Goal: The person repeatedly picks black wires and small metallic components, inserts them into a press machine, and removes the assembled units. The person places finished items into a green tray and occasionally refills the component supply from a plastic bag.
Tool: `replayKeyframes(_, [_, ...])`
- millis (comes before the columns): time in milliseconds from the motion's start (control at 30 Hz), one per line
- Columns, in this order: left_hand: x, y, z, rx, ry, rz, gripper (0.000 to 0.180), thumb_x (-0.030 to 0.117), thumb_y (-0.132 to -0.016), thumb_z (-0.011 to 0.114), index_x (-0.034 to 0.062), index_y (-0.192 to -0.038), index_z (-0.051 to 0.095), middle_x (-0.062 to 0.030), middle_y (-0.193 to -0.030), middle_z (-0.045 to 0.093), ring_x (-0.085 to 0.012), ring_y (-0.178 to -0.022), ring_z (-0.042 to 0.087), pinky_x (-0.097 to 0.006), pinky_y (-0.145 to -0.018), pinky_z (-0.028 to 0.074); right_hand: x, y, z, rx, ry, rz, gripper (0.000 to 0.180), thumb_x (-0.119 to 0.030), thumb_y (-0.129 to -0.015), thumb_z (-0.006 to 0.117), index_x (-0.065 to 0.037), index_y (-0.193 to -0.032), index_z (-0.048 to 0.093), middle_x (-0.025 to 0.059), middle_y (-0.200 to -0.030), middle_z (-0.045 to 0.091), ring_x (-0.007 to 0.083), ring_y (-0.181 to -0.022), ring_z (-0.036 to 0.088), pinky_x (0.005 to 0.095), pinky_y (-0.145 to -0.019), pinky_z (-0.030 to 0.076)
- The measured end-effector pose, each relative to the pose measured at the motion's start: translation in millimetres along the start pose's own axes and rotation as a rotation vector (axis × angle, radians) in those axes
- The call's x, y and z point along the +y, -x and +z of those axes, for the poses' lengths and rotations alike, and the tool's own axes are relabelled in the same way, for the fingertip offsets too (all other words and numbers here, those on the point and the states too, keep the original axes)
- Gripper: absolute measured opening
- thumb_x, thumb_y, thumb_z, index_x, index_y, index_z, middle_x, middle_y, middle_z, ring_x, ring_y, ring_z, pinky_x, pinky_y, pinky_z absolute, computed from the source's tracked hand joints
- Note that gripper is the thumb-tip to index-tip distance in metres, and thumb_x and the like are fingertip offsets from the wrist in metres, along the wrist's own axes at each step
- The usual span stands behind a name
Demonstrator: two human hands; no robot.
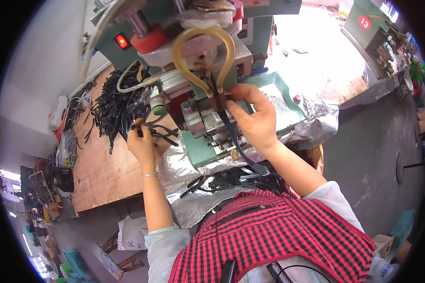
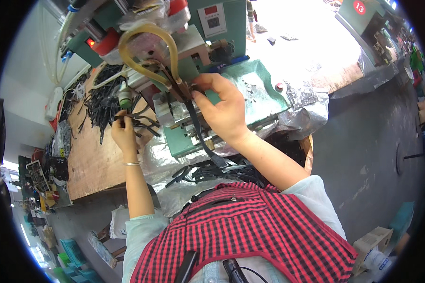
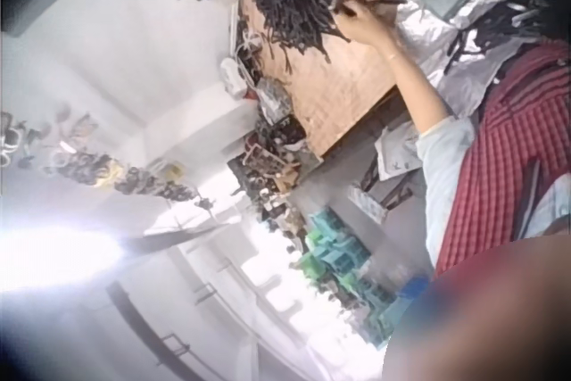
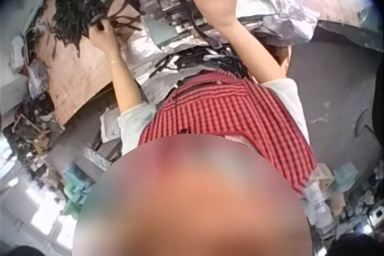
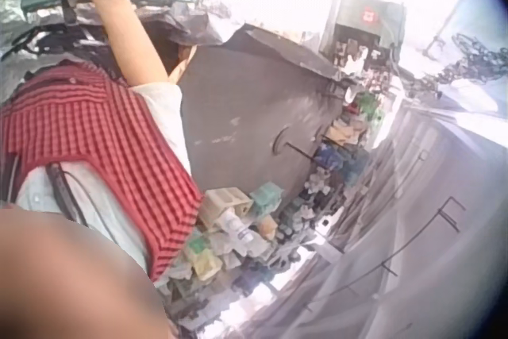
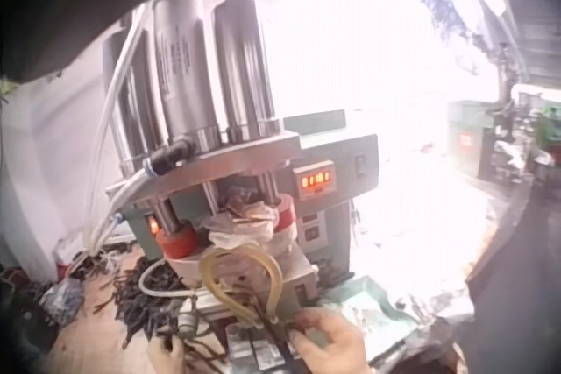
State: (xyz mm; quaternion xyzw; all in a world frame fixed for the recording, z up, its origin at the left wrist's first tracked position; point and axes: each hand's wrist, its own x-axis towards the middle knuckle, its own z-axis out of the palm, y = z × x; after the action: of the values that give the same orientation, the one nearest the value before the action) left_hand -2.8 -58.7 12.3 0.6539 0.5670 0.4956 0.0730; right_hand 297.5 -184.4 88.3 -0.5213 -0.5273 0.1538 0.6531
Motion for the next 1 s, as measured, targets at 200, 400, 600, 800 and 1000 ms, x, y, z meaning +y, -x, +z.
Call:
replayKeyframes(200, [114.3,7.0,-33.6,0.057,0.611,0.044,0.014,0.007,-0.105,0.058,-0.0025,-0.114,0.063,-0.0073,-0.095,0.067,-0.0101,-0.073,0.066,-0.02,-0.061,0.05,-10.3,2.5,-0.1,-0.058,-0.321,0.222,0.045,0.0,-0.089,0.072,0.003,-0.13,0.055,0.0097,-0.113,0.067,0.015,-0.103,0.066,0.0294,-0.092,0.05])
replayKeyframes(400, [178.6,49.6,-38.0,-0.025,0.327,0.897,0.026,0.005,-0.085,0.079,0.0027,-0.109,0.069,-0.0145,-0.1,0.073,-0.0222,-0.07,0.068,-0.031,-0.06,0.053,-54.4,11.0,-5.9,-0.096,-0.394,0.238,0.051,0.002,-0.087,0.064,0.003,-0.137,0.05,0.0144,-0.121,0.067,0.0183,-0.115,0.064,0.0323,-0.102,0.047])
replayKeyframes(600, [197.2,70.2,4.7,-0.139,0.264,0.967,0.031,0.007,-0.075,0.087,0.0069,-0.103,0.074,-0.0109,-0.098,0.076,-0.0187,-0.062,0.065,-0.029,-0.05,0.048,-14.2,-17.3,-46.4,-0.135,-0.045,0.165,0.053,-0.002,-0.088,0.065,-0.003,-0.14,0.053,0.0128,-0.132,0.065,0.0229,-0.126,0.06,0.0382,-0.108,0.045])
replayKeyframes(800, [192.7,68.7,14.0,-0.123,0.314,1.013,0.03,0.008,-0.074,0.088,0.0083,-0.1,0.073,-0.0093,-0.097,0.076,-0.0167,-0.059,0.062,-0.028,-0.048,0.045,98.8,-0.3,-108.2,0.235,0.229,0.169,0.042,-0.002,-0.09,0.062,-0.002,-0.131,0.06,0.0156,-0.121,0.071,0.0242,-0.121,0.064,0.0382,-0.106,0.047])
replayKeyframes(1000, [191.8,68.2,9.9,-0.134,0.301,0.993,0.03,0.007,-0.073,0.088,0.008,-0.1,0.074,-0.0097,-0.1,0.076,-0.0174,-0.06,0.063,-0.028,-0.048,0.046,69.0,18.3,-91.0,-0.075,0.666,0.176,0.018,-0.01,-0.08,0.075,-0.01,-0.097,0.075,0.0101,-0.1,0.067,0.0322,-0.103,0.063,0.0412,-0.09,0.05])
